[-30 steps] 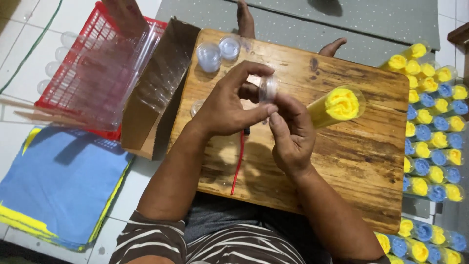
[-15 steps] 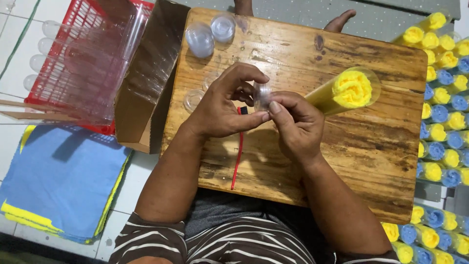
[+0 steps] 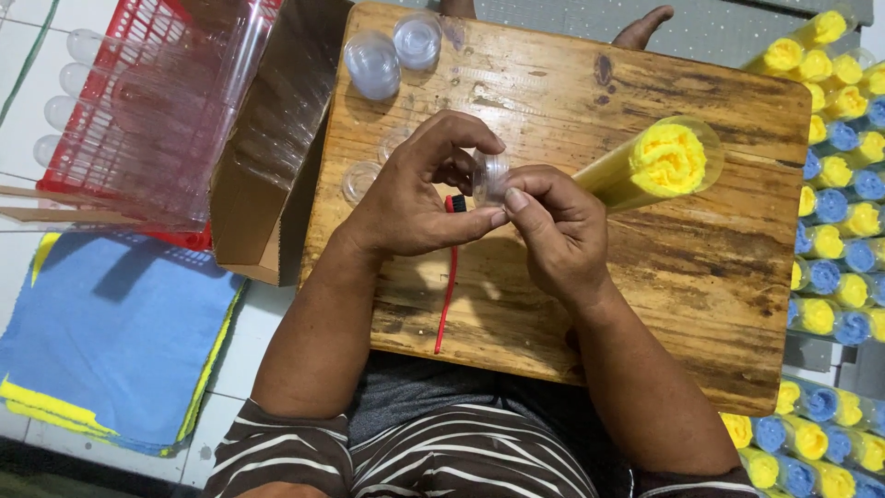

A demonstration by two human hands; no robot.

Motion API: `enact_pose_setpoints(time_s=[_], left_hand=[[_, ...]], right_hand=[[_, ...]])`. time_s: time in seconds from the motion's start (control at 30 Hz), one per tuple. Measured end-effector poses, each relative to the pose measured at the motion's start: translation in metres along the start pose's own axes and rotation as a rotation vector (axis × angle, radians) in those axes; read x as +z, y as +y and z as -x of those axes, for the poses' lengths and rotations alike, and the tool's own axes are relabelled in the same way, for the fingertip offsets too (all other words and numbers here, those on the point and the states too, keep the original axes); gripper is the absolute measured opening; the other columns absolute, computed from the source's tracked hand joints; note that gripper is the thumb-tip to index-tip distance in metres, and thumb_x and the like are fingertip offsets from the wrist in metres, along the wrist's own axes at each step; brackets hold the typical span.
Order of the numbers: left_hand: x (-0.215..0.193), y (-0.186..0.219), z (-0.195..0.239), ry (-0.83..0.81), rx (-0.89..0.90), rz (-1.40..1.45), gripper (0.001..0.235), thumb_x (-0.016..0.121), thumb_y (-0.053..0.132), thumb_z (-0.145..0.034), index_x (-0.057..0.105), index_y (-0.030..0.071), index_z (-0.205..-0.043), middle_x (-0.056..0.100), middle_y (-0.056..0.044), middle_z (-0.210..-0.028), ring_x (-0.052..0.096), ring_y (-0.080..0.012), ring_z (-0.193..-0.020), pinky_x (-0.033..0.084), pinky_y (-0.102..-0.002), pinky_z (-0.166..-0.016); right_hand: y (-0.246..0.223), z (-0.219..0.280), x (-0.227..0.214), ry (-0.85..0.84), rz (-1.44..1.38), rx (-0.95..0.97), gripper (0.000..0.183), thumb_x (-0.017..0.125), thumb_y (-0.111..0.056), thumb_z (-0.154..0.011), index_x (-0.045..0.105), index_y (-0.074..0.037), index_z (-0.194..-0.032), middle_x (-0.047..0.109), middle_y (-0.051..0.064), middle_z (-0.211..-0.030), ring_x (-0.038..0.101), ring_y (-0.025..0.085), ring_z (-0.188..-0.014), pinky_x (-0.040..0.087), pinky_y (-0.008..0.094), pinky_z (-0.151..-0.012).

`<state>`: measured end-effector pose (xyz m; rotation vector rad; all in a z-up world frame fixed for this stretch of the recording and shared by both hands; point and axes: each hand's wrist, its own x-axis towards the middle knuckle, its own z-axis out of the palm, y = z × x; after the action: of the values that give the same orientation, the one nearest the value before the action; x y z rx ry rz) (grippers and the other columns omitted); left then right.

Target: The person places a blue cloth on a wooden table and brushes it with a red brush. They then fold the cloth and roll it tightly into a cylindrical shape. Finally, they place the rolled cloth into a clear plastic sleeve.

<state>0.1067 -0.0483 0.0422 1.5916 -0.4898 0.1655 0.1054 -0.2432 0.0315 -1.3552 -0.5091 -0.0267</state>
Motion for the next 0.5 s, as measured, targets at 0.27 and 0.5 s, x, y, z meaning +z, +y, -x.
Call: enact_pose_setpoints(time_s=[0.27,0.5], left_hand=[[0.0003,0.0020,0.0003,-0.009,-0.008,-0.048,0.052,0.090,0.017,-0.080,0.060,0.015,-0.123,0.059,-0.012,-0.119,0.069,-0.0284,-0.088,0.062,-0.043,-0.077],[0.0013,0.0026,0.0007,-0.008,-0.011,-0.046,0.051,0.089,0.018,-0.080,0.059,0.014,-0.121,0.059,-0.012,-0.115,0.072,-0.0283,-0.085,0.063,-0.043,-0.077]], right_hand=[[-0.0080,-0.0060,0.0039,-0.052,-0.010,-0.028,0.010,0.058,0.001,-0.101,0.062,0.009,-0.097,0.063,0.017,-0.088,0.071,0.020,-0.075,0.060,0.033,-0.070],[-0.0035,-0.0054,0.0039,-0.109,0.064,-0.089,0.012,0.051,-0.004,-0.104,0.058,0.003,-0.097,0.059,0.015,-0.095,0.058,0.016,-0.082,0.054,0.035,-0.075]])
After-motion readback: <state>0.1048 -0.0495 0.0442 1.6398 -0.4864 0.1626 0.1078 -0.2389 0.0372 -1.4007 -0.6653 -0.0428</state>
